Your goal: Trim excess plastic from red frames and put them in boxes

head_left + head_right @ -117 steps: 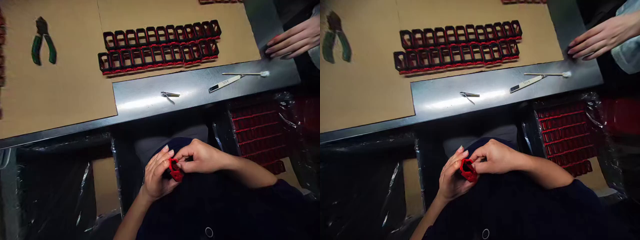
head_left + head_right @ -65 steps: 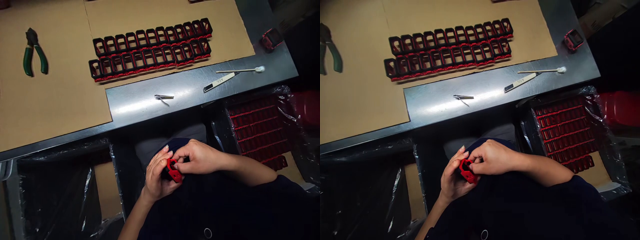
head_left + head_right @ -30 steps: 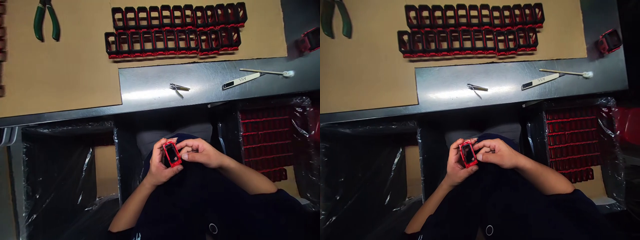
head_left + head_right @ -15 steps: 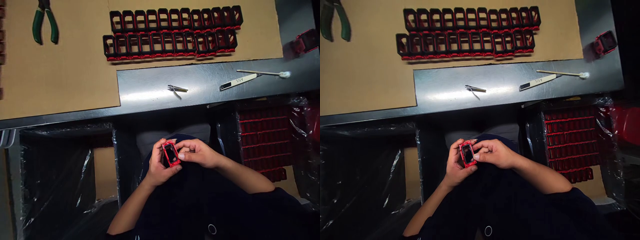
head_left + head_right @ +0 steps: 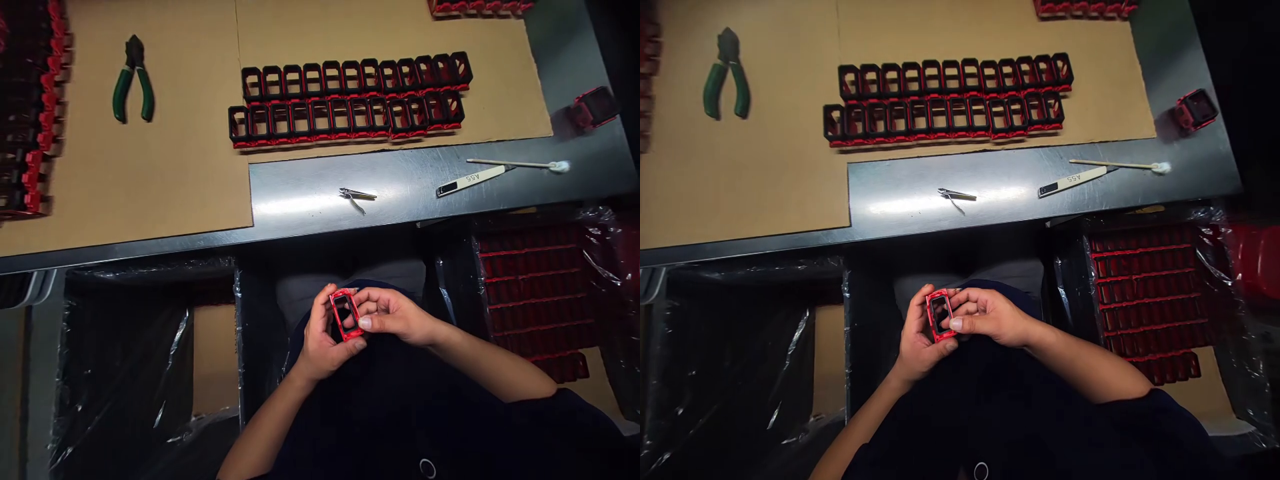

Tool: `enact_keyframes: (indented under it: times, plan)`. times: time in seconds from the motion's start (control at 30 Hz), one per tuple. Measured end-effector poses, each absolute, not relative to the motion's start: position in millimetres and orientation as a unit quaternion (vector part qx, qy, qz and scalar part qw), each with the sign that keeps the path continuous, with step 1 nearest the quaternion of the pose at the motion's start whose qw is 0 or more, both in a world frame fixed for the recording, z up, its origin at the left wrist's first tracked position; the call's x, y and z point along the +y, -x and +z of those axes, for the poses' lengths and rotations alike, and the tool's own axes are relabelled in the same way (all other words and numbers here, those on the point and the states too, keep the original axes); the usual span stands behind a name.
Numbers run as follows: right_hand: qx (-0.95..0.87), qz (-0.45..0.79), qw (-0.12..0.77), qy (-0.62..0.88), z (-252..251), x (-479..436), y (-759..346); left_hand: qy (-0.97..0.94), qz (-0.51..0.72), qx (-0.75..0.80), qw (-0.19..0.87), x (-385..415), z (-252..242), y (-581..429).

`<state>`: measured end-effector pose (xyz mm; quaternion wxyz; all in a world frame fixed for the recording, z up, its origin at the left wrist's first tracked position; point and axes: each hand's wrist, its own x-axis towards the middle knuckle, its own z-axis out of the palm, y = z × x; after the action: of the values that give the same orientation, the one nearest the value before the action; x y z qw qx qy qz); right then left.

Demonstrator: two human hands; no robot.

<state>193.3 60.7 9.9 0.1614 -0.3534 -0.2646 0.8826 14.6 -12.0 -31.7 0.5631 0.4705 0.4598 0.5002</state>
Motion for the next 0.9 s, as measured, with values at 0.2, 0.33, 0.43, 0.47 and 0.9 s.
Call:
enact_keyframes:
  times: [0.2,0.33,0.43,0.47,0.9]
  plan:
    - [-0.266,0.877,0.161,0.367,10,59,-191,-0.394,0.506,0.458,0.616,-14,-30,-15]
    - [-0.265,0.876,0.168,0.366,9,58,-192,-0.423,0.514,0.445,0.599,-15,-30,-14]
    - [-0.253,0.891,0.174,0.334,6,58,-193,-0.465,0.510,0.453,0.565,-16,-31,-14]
    - [-0.247,0.898,0.177,0.319,5,58,-193,-0.482,0.508,0.457,0.548,-16,-31,-13]
    - [-0.216,0.920,0.167,0.280,0,55,-191,-0.576,0.479,0.489,0.447,-17,-29,-10]
